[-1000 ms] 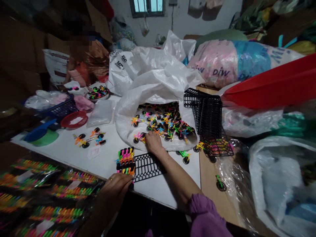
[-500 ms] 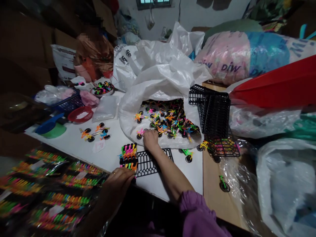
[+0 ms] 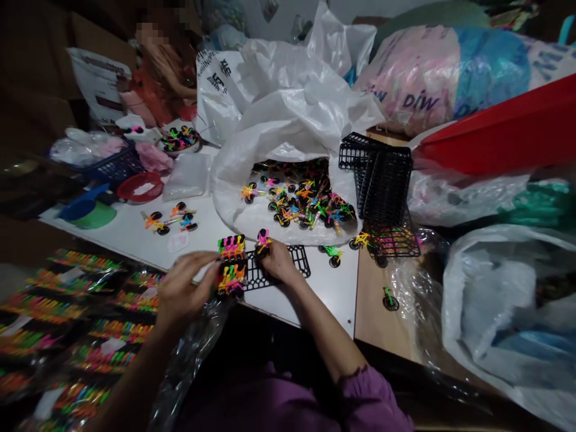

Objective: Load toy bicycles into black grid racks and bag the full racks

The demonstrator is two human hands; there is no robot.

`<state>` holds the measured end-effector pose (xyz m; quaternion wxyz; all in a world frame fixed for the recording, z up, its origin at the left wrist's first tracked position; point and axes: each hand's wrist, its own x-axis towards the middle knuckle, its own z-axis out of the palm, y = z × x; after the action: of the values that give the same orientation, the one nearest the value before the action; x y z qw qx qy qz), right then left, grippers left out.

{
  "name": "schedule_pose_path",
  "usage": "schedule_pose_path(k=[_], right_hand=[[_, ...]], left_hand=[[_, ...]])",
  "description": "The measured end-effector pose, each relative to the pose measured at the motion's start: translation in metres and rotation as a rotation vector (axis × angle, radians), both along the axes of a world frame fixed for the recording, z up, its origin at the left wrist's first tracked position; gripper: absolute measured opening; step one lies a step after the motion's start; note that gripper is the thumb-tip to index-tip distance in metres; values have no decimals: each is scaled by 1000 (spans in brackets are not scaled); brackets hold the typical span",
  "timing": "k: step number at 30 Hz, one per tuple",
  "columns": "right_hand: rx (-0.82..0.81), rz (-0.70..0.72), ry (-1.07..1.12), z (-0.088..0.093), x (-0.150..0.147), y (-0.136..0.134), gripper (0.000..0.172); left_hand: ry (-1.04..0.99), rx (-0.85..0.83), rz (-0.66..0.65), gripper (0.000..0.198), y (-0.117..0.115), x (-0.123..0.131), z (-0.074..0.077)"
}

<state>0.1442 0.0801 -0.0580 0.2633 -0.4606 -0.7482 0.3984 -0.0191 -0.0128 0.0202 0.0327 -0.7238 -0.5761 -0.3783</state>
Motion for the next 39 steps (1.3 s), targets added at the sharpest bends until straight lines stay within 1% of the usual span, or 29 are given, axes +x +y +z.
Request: schedule_pose_path(k=[1, 2, 3, 5, 7, 9, 11, 13, 17, 20, 23, 26, 29, 30, 31, 32, 34, 35, 36, 37, 39], right_hand=[[20, 13, 20, -1, -5, 1, 26], [42, 28, 21, -2, -10, 3, 28], [69, 41, 5, -2, -14, 3, 29], [130, 70, -58, -3, -18, 3, 29], [184, 114, -127, -3, -19, 1, 30], [221, 143, -186, -4, -17, -3, 32], [242, 148, -241, -5, -16, -5, 32], [262, 157, -282, -6, -17, -6, 31], [277, 174, -287, -10, -19, -3, 30], [276, 165, -304, -13, -20, -3, 24], [276, 193, -327, -13, -21, -5, 18], [251, 227, -318, -10, -17, -3, 16], [156, 295, -252, 3, 0, 12, 15], [141, 282, -250, 10, 8, 20, 17], [143, 234, -278, 17, 17, 31, 19], [164, 143, -340, 25, 25, 43, 22], [232, -88, -544, 37, 38, 68, 23], [259, -165, -650, 42, 41, 80, 24], [277, -203, -739, 46, 43, 90, 25], [288, -208, -801, 48, 44, 97, 26], [295, -167, -846, 50, 42, 103, 25]], left_hand=[[9, -38, 17, 17, 10, -2, 3], [39, -104, -2, 18, 19, -4, 4], [80, -186, -48, 19, 29, -6, 3], [142, -334, -149, 19, 44, -9, -3], [141, -400, -187, 18, 51, -10, -12], [106, -387, -190, 19, 51, -9, -18], [78, -363, -220, 21, 49, -6, -20], [68, -366, -240, 23, 49, -2, -18], [90, -383, -190, 21, 51, 7, -14], [138, -318, -171, 18, 50, 9, -17], [144, -234, -173, 19, 46, 8, -24], [139, -185, -176, 18, 44, 5, -30], [182, -145, -174, 19, 43, 3, -32], [199, -120, -184, 20, 42, 3, -32], [215, -89, -198, 20, 41, 3, -32], [229, -55, -211, 20, 40, 3, -32], [255, -3, -227, 20, 38, 2, -32], [268, 8, -228, 21, 36, 2, -32], [279, 9, -227, 21, 35, 1, -33], [286, 4, -224, 21, 33, 1, -33], [292, 1, -231, 21, 30, 1, -34]])
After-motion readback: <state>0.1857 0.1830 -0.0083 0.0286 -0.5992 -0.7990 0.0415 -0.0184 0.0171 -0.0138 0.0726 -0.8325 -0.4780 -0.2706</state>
